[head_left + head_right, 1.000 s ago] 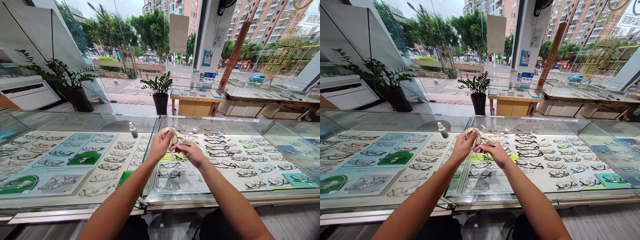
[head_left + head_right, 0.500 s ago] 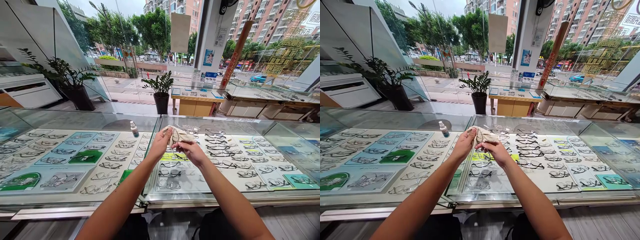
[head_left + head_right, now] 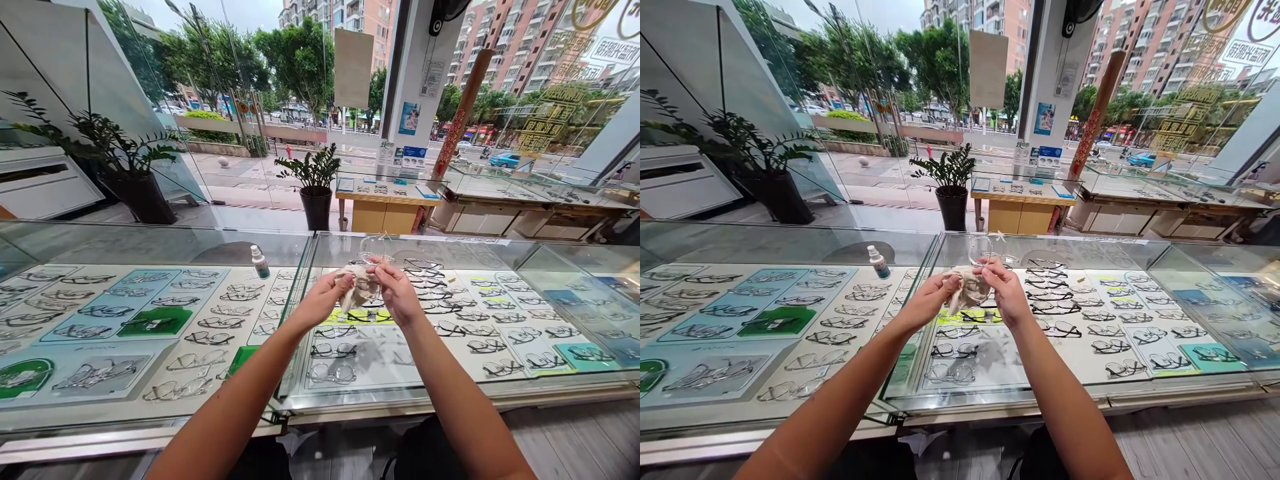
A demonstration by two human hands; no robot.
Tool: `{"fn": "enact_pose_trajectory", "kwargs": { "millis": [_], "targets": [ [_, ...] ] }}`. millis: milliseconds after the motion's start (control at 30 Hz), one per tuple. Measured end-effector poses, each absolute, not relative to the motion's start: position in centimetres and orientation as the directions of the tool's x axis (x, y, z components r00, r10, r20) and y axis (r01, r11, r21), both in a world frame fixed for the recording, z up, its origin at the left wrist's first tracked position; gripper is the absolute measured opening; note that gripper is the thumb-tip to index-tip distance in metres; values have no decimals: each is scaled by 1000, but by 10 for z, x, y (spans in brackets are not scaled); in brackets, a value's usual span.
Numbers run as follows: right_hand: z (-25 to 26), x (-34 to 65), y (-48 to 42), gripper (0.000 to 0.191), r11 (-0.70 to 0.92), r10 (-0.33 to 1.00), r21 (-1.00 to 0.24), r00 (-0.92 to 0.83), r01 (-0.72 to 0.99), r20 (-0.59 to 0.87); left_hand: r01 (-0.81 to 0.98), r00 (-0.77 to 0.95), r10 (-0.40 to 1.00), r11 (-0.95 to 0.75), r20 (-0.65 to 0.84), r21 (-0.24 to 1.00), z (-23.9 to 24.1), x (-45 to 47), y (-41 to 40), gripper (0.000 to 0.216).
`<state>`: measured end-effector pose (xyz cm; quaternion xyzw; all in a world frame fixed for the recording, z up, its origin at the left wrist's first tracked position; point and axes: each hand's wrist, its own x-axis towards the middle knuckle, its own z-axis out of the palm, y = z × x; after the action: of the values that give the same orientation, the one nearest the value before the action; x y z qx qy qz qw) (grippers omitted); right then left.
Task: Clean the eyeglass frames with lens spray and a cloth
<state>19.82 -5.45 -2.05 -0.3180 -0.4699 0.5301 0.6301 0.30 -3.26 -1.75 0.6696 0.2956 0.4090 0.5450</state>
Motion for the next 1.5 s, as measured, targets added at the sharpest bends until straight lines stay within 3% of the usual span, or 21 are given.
{"fn": "enact_pose_trajectory", "kwargs": {
  "millis": [133,300,467,633,867,967,1200,1333,1500],
  "targets": [
    [-23,191,-56,32,109,985,-889,-74,-444,158,-99,571,797,-170,196,980,-23,11,-38,60],
    [-24,181,-57,32,58,979,-848,-135,-527,151,-252,493,857,-22,148,967,-34,17,-37,53],
    [-26,177,-56,31,35,985,-825,-122,-564,125,-333,493,863,67,113,941,-36,17,-37,63],
    [-28,179,-53,32,60,984,-817,-102,-574,145,-307,551,824,56,130,950,-31,14,-40,74],
    [-29,171,-59,30,104,980,-840,-92,-532,179,-253,342,911,-148,232,956,-35,25,-41,61],
    [-26,172,-59,32,98,981,-837,-91,-538,173,-227,331,903,-206,274,952,-33,25,-41,55],
    [-28,173,-58,31,120,983,-838,-54,-532,175,-291,394,898,-82,198,953,-30,24,-46,58],
    [-30,169,-60,34,108,983,-861,-79,-497,168,-285,292,923,-166,251,944,-34,27,-44,47],
    [-26,171,-60,37,96,990,-865,-41,-493,133,-247,356,898,-177,260,953,-25,19,-42,53]
  ]
}}
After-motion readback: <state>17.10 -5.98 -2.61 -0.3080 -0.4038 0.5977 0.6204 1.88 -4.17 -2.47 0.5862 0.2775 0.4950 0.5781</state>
